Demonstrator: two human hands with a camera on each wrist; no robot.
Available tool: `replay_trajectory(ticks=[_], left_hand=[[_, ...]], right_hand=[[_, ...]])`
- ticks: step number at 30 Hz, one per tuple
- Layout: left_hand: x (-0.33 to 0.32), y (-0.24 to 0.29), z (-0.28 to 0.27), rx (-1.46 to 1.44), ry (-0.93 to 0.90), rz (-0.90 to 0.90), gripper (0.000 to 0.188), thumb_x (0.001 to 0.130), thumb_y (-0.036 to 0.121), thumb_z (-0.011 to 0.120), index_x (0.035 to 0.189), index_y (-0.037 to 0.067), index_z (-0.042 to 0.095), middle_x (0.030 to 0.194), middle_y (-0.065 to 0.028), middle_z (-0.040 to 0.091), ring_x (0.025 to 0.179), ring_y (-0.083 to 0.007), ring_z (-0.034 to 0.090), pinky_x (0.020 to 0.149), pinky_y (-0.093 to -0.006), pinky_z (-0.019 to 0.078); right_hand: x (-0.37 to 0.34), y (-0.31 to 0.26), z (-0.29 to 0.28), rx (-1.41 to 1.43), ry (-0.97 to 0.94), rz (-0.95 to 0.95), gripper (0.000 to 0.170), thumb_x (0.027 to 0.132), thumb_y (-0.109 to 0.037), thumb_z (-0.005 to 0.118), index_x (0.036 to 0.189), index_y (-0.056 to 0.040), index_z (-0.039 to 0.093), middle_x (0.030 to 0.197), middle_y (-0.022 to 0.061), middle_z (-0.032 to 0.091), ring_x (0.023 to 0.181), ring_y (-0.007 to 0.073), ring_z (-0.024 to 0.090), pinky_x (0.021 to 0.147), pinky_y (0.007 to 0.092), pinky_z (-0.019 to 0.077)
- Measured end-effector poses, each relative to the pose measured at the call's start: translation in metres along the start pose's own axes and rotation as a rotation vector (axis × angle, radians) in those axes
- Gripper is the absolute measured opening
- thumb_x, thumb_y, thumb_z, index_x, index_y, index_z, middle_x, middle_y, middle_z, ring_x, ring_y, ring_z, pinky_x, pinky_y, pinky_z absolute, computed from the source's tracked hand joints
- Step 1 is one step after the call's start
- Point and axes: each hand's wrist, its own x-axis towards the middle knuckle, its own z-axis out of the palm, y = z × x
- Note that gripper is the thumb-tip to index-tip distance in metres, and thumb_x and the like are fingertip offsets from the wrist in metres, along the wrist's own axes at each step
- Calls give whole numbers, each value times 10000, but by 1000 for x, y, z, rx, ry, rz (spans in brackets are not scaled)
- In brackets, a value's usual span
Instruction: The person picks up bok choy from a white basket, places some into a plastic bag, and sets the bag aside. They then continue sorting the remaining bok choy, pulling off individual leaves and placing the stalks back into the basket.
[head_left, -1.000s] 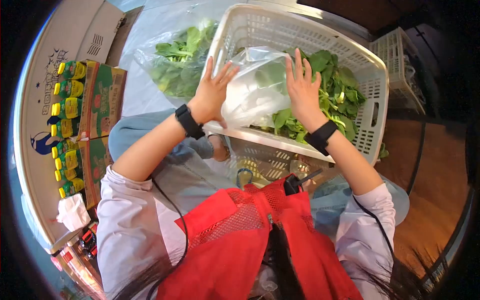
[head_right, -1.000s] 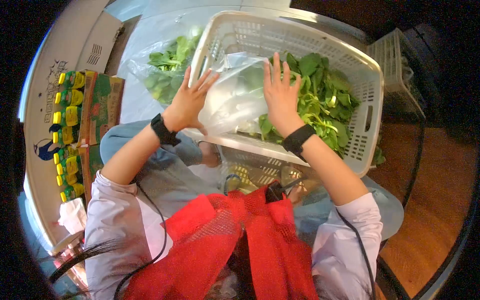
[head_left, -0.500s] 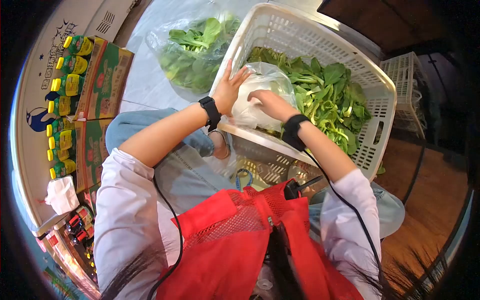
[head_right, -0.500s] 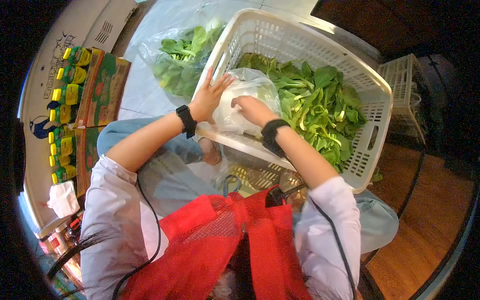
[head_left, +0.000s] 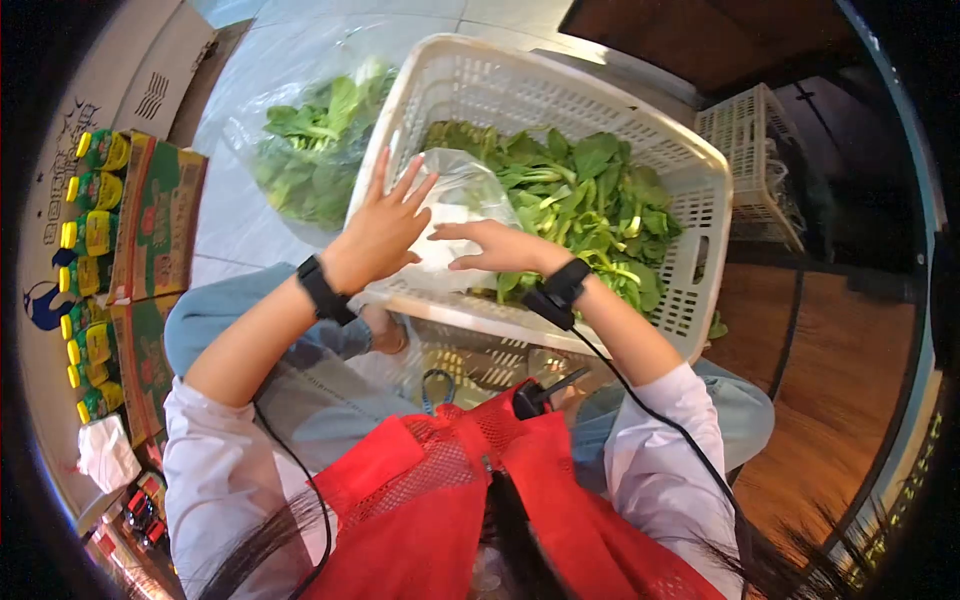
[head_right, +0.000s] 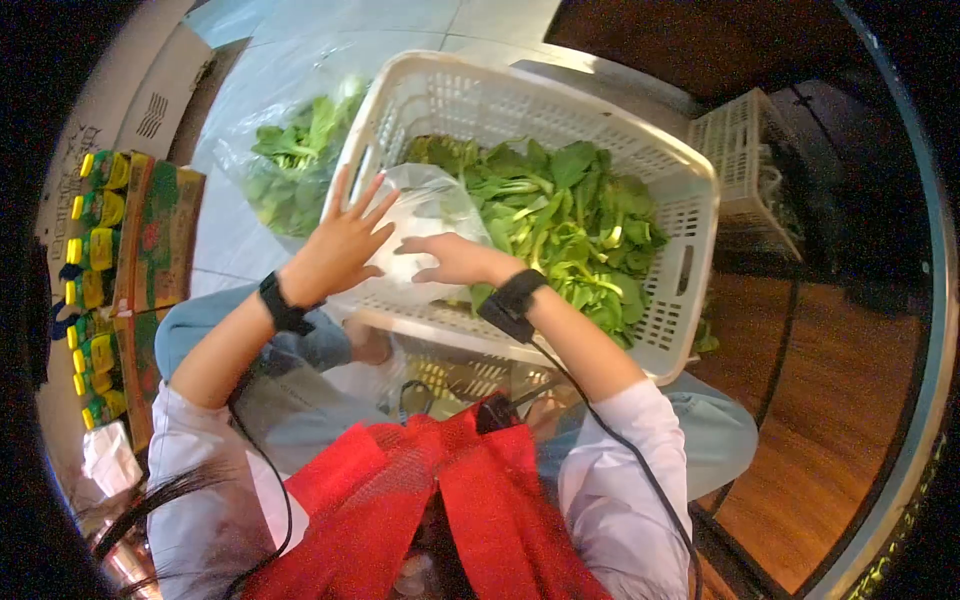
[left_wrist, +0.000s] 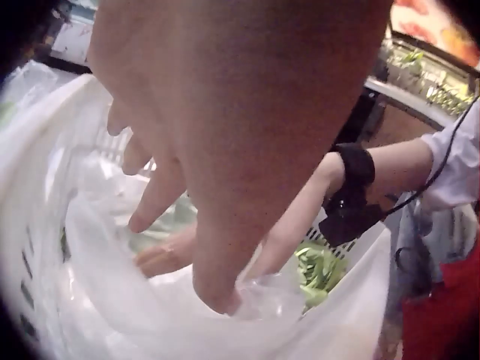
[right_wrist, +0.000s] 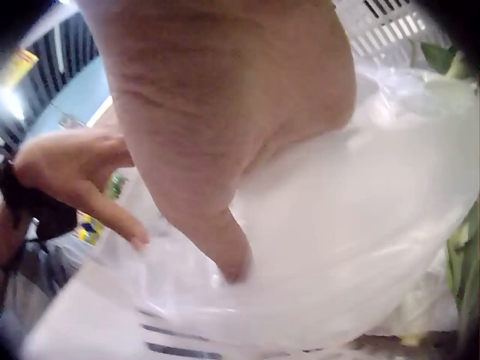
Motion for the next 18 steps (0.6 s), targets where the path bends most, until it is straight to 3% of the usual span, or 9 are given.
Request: replay_trajectory(ticks=[2, 4, 7, 9, 10, 12, 14, 16, 18], left_hand=[[-9, 3, -15, -91, 57, 1, 524, 687, 320, 731, 1126, 62, 607, 1403, -119, 392, 1381, -304, 200, 1109, -601, 23], [-14, 9, -32, -158, 6, -5, 541, 705, 300, 717, 1166, 54, 575, 1369, -118, 432, 1354, -296, 266, 1115, -583, 43], [-13, 14, -10, -119, -62, 43, 533, 774, 393, 639, 1165, 39, 559, 1299, -131, 494, 1305, -276, 357, 1130, -524, 85], [-12, 13, 25, -203, -81, 91, 557, 813, 467, 575, 1162, 33, 555, 1242, -135, 536, 1263, -264, 417, 1132, -491, 121], [-14, 11, 40, -180, -142, 143, 578, 824, 513, 528, 1143, 32, 565, 1177, -129, 565, 1220, -256, 455, 1123, -480, 150], [-12, 10, 60, -91, -183, 192, 611, 828, 589, 459, 1040, 35, 609, 1005, -96, 614, 1106, -237, 530, 1097, -462, 216], [-9, 11, 47, -197, -175, 120, 611, 816, 602, 463, 935, 26, 629, 914, -109, 623, 1041, -239, 553, 1088, -433, 241], [2, 17, 35, -151, -218, 54, 610, 803, 585, 494, 899, -5, 611, 863, -116, 618, 982, -260, 571, 1078, -438, 258], [3, 21, 25, -24, -56, 30, 571, 791, 549, 531, 898, -7, 602, 836, -106, 617, 953, -271, 579, 1072, -443, 272]], right_hand=[[-36, -9, -38, 405, -74, 40, 397, 873, -157, 568, 1252, -44, 532, 1264, 122, 550, 1147, 225, 539, 977, 341, 415], [-74, -2, -80, 467, -37, 206, 321, 885, -116, 549, 1191, -25, 575, 1197, 77, 596, 1097, 176, 565, 968, 310, 422], [-127, 51, -121, 542, 363, 450, 196, 887, -102, 550, 1048, -21, 628, 1047, 71, 641, 981, 162, 616, 856, 275, 481], [-162, 124, -130, 478, 781, 523, 156, 865, -89, 568, 991, -15, 623, 1007, 68, 642, 937, 160, 619, 820, 270, 480], [-179, 174, -130, 36, 931, 504, 198, 828, -98, 587, 995, 5, 602, 937, 117, 642, 887, 203, 620, 800, 331, 480], [-181, 189, -130, -272, 1040, 472, 347, 786, -83, 593, 1113, 14, 527, 1087, 192, 583, 1040, 318, 548, 882, 393, 434], [-162, 180, -125, -568, 1050, 404, 402, 778, -4, 550, 1173, 0, 479, 1179, 219, 524, 1119, 352, 488, 941, 414, 399], [-126, 154, -133, -653, 799, 344, 405, 782, -8, 567, 1177, -1, 478, 1177, 220, 523, 1114, 372, 480, 941, 422, 402], [-87, 143, -127, -759, 671, 234, 391, 784, -28, 585, 1162, -7, 483, 1161, 211, 528, 1097, 382, 478, 931, 428, 406]])
